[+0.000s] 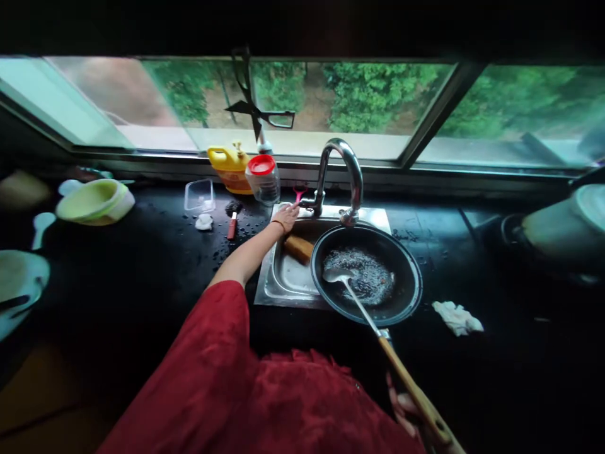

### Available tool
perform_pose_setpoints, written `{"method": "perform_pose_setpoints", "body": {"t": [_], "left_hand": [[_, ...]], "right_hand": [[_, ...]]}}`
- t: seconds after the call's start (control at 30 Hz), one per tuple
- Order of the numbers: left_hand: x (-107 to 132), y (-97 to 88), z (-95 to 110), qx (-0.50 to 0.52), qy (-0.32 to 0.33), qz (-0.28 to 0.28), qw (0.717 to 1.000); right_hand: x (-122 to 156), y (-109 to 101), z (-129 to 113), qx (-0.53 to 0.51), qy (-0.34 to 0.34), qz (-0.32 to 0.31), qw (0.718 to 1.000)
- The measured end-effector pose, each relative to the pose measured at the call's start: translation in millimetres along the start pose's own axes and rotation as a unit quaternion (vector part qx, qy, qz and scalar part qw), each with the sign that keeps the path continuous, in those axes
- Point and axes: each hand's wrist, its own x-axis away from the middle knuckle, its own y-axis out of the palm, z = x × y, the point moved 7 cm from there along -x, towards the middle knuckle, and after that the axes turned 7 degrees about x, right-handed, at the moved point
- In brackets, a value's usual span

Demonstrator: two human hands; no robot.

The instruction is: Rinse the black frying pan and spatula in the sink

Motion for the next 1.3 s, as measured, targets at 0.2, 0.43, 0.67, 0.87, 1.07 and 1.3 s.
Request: {"method": "perform_pose_setpoints", "body": {"t": [0.2,0.43,0.67,0.87,1.07,1.3], "left_hand": [[19.9,61.9,16.6,0.034,0.056,-0.059,0.996],[18.0,115.7,30.9,0.041,-0.098,-0.214,0.971],[72.1,22.7,-5.0,0.026,-0.203,-0.158,0.966],[157.0,-13.9,6.3,0.064,-0.301,-0.123,0.943],[210.1,5.6,42.0,0.142,-0.352,-0.123,0.917],[237.2,21.9,60.1,0.205,-0.389,-0.106,0.892]], "right_hand": [[-3.9,22.7,20.5,-0.045,-0.008,0.008,0.999],[-17.3,30.6,29.4,-0.082,-0.040,0.048,0.995],[-58.7,31.2,2.0,-0.015,-0.079,0.035,0.996],[-100.8,32.2,3.5,0.068,-0.089,-0.007,0.994],[-111.5,10.7,-0.1,0.161,-0.105,0.031,0.981],[-49.6,-3.5,-44.9,0.527,-0.357,0.116,0.763]]}}
